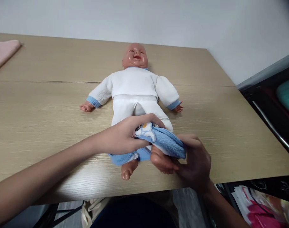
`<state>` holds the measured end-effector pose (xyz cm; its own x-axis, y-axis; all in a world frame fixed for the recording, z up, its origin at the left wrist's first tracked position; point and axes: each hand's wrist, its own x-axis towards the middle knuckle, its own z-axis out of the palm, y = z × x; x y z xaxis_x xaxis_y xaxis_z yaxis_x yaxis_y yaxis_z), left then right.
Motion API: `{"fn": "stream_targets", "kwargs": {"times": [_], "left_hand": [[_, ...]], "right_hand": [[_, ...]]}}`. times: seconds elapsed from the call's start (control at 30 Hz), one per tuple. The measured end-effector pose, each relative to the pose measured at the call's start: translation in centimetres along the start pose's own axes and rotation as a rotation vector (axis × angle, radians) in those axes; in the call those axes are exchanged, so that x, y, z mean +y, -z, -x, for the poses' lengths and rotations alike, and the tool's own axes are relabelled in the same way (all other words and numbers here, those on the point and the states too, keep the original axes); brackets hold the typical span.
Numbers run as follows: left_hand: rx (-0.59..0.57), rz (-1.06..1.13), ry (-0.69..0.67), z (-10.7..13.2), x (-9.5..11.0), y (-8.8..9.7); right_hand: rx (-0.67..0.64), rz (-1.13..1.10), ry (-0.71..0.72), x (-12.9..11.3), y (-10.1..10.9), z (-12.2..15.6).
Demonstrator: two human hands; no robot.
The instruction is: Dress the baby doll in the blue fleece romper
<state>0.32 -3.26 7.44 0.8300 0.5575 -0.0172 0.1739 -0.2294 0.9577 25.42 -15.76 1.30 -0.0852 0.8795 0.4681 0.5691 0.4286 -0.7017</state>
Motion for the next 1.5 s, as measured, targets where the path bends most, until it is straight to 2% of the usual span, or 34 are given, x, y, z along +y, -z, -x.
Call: {"fn": "stream_targets", "kwargs": {"times": [0.1, 0.23, 0.3, 0.33, 0.4, 0.5, 0.67, 0.77, 0.87, 0.97, 1.07, 1.2, 1.27, 1.4, 1.5], "left_hand": [[-0.007, -0.022, -0.012, -0.1, -0.3, 0.2], [-0.092, -0.013, 0.04, -0.2, -0.5, 0.6], [-0.098, -0.035, 0.083, -0.2, -0.4, 0.6], [-0.092, -0.052, 0.103, -0.2, -0.3, 0.5], [-0.076, -0.071, 0.124, -0.1, 0.1, 0.3], [-0.022, -0.113, 0.119, 0.4, 0.8, 0.0], [0.237, -0.401, 0.108, 3.4, 1.3, -0.4], [0.337, -0.5, 0.159, 6.2, 0.3, -0.7], [0.431, -0.474, 0.23, 8.5, -1.2, -1.1], [0.412, -0.356, 0.311, 9.5, -1.9, -1.3], [0.392, -0.365, 0.268, 9.5, -1.9, -1.2], [0.51, -0.463, 0.142, 8.8, -2.1, -1.2], [0.538, -0.414, 0.149, 8.3, -2.5, -1.0], [0.611, -0.337, 0.258, 6.6, -4.0, -0.3], [0.707, -0.276, 0.185, 5.3, -5.4, 0.5]], "right_hand": [[-0.061, -0.238, -0.25, -0.3, 0.3, -1.4], [-0.155, -0.624, -0.707, 0.3, 0.6, -2.5], [-0.166, -0.762, -0.837, 0.9, 0.7, -2.6], [-0.182, -0.801, -0.848, 1.2, 0.8, -2.6], [-0.262, -0.795, -0.778, 1.6, 1.2, -2.9], [-0.42, -0.651, -0.626, 1.7, 2.2, -3.8], [-0.523, -0.498, -0.388, 1.6, 3.0, -6.4], [-0.481, -0.478, -0.424, 2.3, 2.1, -7.4], [-0.421, -0.485, -0.494, 3.1, 1.0, -8.1], [-0.49, -0.392, -0.45, 3.4, 0.4, -9.1], [-0.515, -0.24, -0.317, 3.0, 0.4, -10.2], [-0.384, -0.236, -0.129, 2.7, 0.0, -10.7], [-0.356, -0.263, -0.17, 3.0, -0.6, -10.6], [-0.36, -0.31, -0.322, 3.9, -2.1, -10.7], [-0.381, -0.389, -0.317, 4.4, -2.8, -11.2]]}}
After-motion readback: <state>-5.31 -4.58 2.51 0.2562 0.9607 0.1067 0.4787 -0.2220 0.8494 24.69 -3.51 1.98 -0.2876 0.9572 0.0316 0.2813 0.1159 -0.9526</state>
